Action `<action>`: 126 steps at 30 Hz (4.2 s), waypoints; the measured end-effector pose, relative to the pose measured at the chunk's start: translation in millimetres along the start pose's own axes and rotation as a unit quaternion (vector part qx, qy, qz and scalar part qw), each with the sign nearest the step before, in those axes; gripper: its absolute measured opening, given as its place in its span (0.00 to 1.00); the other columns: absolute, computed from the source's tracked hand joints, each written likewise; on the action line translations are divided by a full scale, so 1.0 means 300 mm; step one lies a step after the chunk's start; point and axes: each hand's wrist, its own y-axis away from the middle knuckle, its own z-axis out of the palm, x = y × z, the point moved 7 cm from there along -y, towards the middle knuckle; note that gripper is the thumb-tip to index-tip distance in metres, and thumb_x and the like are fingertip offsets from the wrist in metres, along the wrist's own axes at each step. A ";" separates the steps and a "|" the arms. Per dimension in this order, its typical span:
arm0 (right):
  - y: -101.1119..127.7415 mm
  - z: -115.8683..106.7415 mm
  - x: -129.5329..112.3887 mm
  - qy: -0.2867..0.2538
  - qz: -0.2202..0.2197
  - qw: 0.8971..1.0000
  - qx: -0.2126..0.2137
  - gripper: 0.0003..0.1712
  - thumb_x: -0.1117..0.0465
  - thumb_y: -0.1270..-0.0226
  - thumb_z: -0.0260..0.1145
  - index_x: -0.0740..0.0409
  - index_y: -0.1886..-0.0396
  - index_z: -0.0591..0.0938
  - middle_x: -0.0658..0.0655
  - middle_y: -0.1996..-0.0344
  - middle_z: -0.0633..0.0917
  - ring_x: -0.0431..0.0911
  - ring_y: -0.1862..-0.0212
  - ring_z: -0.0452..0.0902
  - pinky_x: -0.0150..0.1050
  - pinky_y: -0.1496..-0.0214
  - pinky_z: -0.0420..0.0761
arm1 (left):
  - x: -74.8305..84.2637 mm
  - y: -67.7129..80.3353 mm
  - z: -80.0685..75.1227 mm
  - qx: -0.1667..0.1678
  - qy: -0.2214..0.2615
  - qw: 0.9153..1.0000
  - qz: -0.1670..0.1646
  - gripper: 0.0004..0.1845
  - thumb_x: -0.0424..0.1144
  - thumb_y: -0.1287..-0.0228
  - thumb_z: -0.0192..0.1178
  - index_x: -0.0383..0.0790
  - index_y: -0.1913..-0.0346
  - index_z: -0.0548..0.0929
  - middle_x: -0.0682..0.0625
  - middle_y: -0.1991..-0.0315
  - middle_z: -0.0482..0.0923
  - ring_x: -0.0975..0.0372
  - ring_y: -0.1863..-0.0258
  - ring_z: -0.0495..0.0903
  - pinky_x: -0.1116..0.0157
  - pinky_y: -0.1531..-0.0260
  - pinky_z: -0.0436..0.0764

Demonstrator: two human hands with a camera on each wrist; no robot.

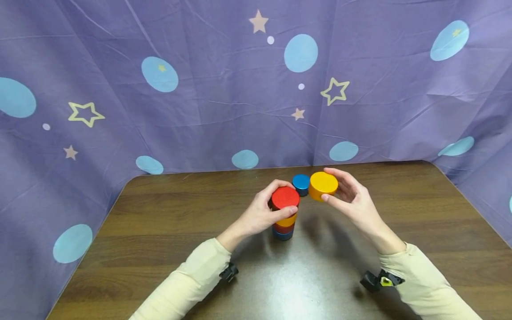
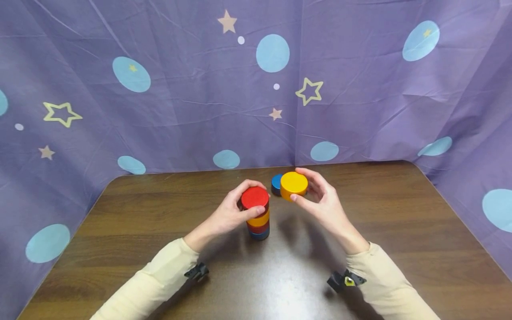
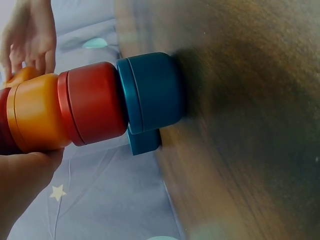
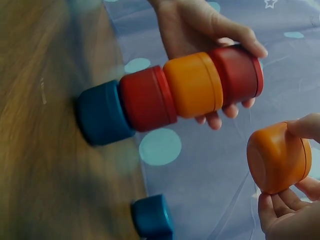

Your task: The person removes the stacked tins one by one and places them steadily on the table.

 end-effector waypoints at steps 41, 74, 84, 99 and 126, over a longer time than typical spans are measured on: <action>0.035 -0.177 0.232 0.062 0.078 0.993 0.058 0.30 0.75 0.39 0.66 0.69 0.37 0.69 0.50 0.47 0.77 0.34 0.47 0.73 0.24 0.45 0.71 | -0.014 0.005 0.007 -0.017 -0.005 1.000 -0.023 0.22 0.32 0.40 0.64 0.36 0.43 0.71 0.44 0.54 0.78 0.58 0.59 0.79 0.61 0.57 0.80; 0.006 -0.280 0.369 0.120 0.153 0.978 0.081 0.34 0.74 0.38 0.64 0.74 0.34 0.61 0.73 0.38 0.68 0.31 0.47 0.67 0.21 0.47 0.68 | -0.015 0.006 0.002 -0.023 -0.006 1.000 -0.018 0.23 0.34 0.39 0.64 0.35 0.42 0.70 0.43 0.54 0.78 0.58 0.59 0.79 0.62 0.57 0.80; -0.030 -0.272 0.401 0.136 0.192 0.971 0.051 0.36 0.73 0.38 0.64 0.73 0.33 0.59 0.74 0.37 0.67 0.42 0.47 0.69 0.20 0.51 0.68 | -0.019 0.007 0.008 -0.023 -0.004 0.999 -0.030 0.22 0.34 0.38 0.63 0.36 0.43 0.70 0.44 0.54 0.78 0.59 0.58 0.79 0.62 0.56 0.80; -0.060 -0.252 0.404 0.158 0.197 0.968 0.007 0.36 0.72 0.37 0.64 0.71 0.32 0.60 0.76 0.39 0.67 0.63 0.43 0.68 0.24 0.53 0.69 | -0.018 0.008 0.006 -0.022 -0.007 0.999 -0.028 0.23 0.34 0.39 0.63 0.35 0.43 0.70 0.43 0.54 0.78 0.59 0.58 0.78 0.62 0.56 0.79; -0.053 -0.248 0.328 0.136 0.204 0.969 -0.017 0.46 0.70 0.40 0.67 0.66 0.27 0.53 0.79 0.34 0.56 0.70 0.32 0.52 0.64 0.33 0.52 | -0.020 0.008 0.007 -0.025 0.034 0.998 -0.041 0.24 0.30 0.41 0.65 0.33 0.43 0.71 0.42 0.53 0.77 0.57 0.56 0.78 0.61 0.53 0.79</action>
